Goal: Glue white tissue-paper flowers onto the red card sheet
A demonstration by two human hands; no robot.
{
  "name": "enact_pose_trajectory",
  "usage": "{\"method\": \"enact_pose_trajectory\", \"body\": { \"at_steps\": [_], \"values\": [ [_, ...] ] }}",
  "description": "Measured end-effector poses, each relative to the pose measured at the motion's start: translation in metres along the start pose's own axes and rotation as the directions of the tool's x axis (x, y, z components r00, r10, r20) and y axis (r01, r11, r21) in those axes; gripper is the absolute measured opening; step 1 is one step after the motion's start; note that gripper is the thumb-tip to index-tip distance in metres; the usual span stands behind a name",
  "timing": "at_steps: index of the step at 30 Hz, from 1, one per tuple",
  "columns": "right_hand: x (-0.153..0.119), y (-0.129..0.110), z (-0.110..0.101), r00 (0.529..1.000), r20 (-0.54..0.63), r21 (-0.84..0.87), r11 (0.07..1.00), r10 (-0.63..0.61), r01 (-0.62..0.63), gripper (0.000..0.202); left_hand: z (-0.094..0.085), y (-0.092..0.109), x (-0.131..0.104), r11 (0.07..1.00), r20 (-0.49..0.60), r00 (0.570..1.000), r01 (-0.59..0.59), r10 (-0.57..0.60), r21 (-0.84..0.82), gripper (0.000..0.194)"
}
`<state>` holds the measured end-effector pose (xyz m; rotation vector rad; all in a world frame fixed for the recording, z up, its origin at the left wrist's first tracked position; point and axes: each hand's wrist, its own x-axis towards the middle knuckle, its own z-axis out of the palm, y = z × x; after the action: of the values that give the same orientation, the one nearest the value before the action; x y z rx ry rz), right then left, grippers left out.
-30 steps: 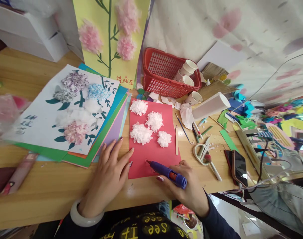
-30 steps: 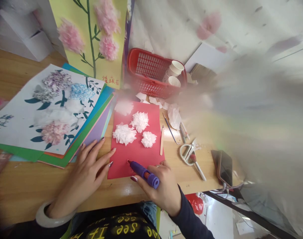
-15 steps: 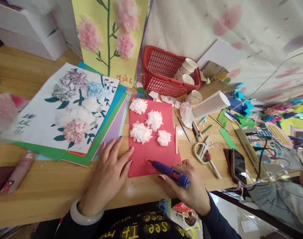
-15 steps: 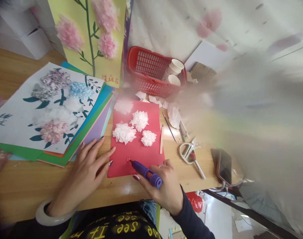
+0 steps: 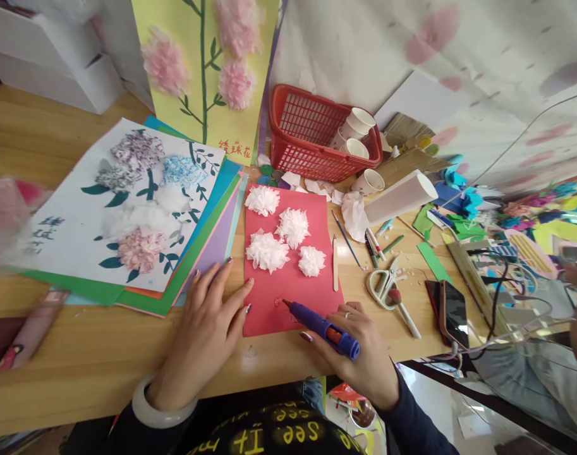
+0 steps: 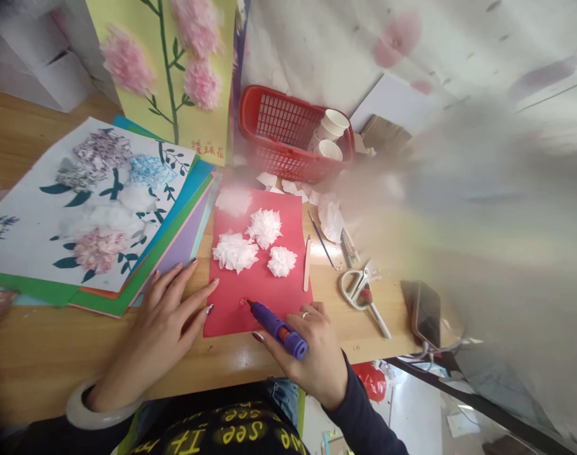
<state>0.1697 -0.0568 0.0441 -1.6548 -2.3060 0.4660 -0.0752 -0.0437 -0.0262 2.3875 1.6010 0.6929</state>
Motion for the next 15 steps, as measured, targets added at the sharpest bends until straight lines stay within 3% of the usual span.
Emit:
{"method": "enact_pose_trajectory", "body": {
  "at_steps": [10, 15],
  "values": [
    [-0.0039, 0.0027, 0.0051, 1.0, -0.007, -0.04, 0.999, 0.01, -0.01, 0.049, 0.0004, -0.0002, -0.0001, 1.0, -0.001, 1.0, -0.013, 0.013, 0.014, 0.036],
    [-0.0066, 0.0038, 0.0021, 1.0, 0.02, 0.017, 1.0, 0.024, -0.024, 0.047, 0.0002, 0.0003, 0.0001, 1.0, -0.005, 1.0, -0.015, 0.015, 0.018, 0.035]
  ]
}}
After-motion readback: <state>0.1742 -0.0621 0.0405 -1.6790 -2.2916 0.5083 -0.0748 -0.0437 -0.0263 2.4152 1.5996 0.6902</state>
